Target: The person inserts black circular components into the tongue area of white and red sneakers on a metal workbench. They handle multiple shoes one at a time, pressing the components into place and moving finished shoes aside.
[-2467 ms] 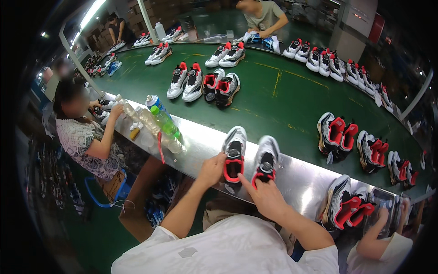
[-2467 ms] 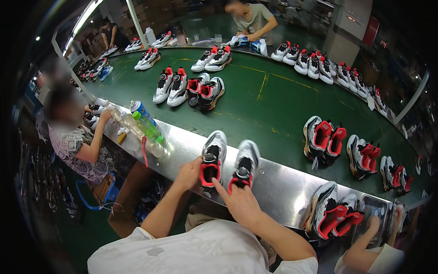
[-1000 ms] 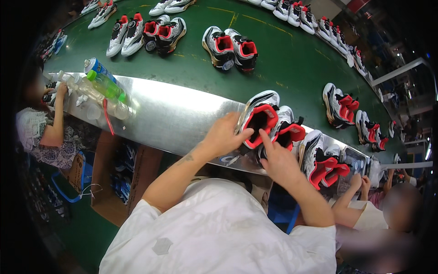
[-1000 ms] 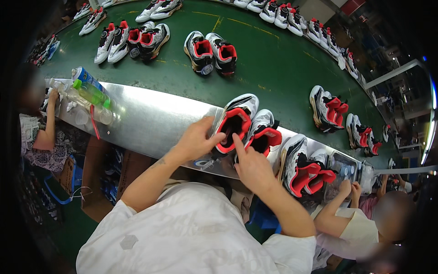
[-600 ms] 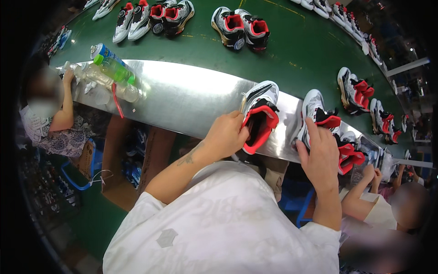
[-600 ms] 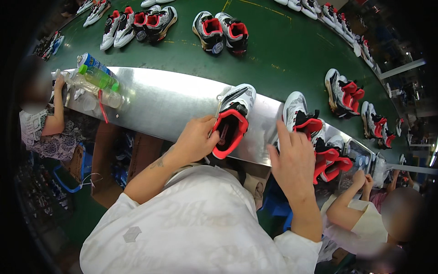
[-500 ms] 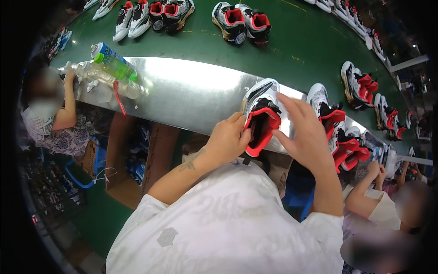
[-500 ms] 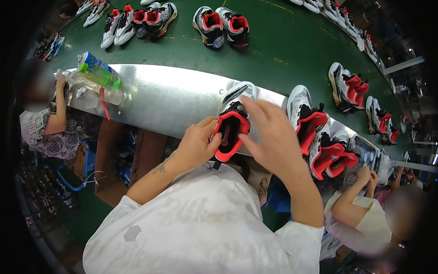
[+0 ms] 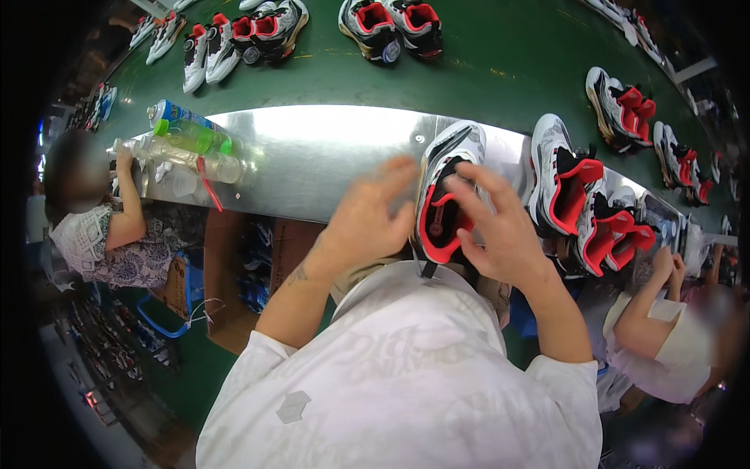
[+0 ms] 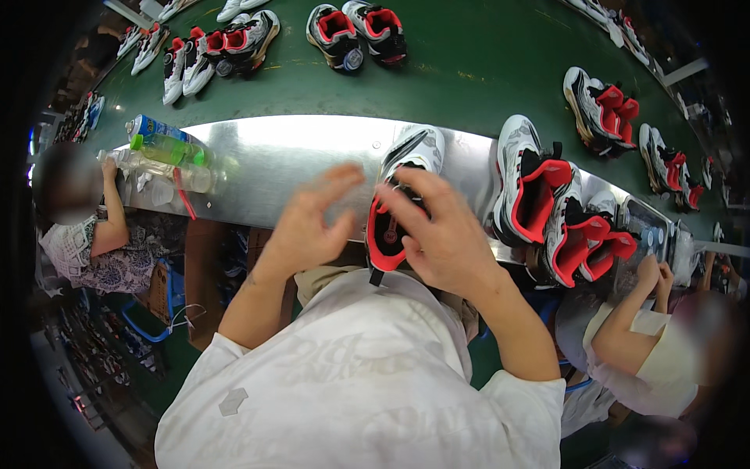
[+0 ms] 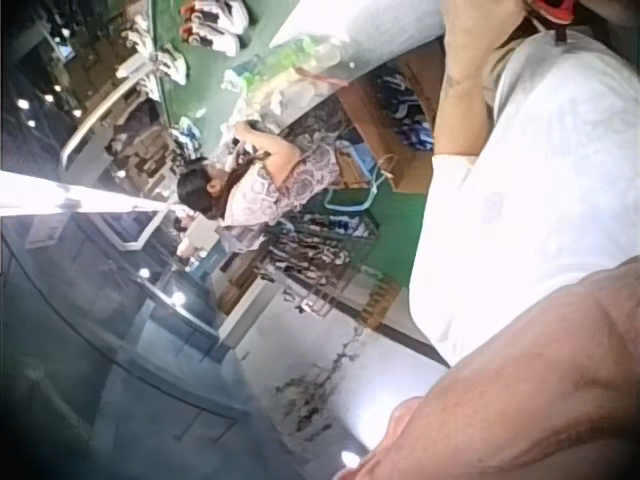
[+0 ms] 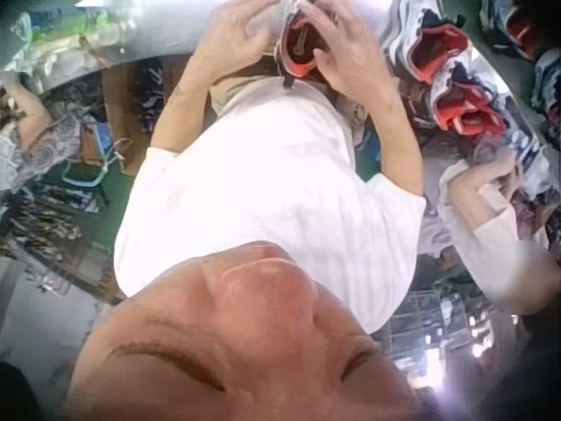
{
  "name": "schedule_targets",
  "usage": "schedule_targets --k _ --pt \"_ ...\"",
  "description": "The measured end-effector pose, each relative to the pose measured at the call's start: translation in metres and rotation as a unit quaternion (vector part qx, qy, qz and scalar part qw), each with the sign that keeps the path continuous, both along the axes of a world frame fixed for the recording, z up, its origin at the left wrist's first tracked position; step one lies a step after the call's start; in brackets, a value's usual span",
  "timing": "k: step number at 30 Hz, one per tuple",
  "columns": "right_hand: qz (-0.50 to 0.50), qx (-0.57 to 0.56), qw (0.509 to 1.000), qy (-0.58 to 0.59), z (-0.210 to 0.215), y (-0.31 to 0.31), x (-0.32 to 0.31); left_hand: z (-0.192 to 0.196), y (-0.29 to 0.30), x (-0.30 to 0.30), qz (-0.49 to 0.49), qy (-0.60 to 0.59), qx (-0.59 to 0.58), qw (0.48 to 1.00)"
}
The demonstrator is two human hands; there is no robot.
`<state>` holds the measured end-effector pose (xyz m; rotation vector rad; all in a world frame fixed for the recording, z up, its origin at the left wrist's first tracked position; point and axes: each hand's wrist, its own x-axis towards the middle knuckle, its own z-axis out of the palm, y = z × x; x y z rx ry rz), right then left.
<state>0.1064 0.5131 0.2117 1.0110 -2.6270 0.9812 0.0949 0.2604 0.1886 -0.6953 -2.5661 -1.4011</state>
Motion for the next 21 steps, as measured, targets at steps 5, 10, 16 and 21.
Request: schedule_targets --k 5,10,16,21 --pt "-0.205 -0.057 0.958 -0.194 -0.034 0.002 0.032 0.029 0.043 -0.027 -0.138 0.084 -0.032 0.986" --pt "-0.200 -0.294 0.867 -0.350 -0.057 0.003 0.034 -0.016 0.056 -0.027 -0.199 0.070 -0.095 0.973" --pt "-0.147 -0.110 0.945 -0.272 -0.026 0.008 0.035 -0.023 0.062 -0.010 -0.074 0.082 0.047 0.993" --pt "-0.069 0.043 0.988 -0.135 0.012 0.027 -0.009 -0.038 0.055 0.006 0.078 -0.045 0.105 0.990"
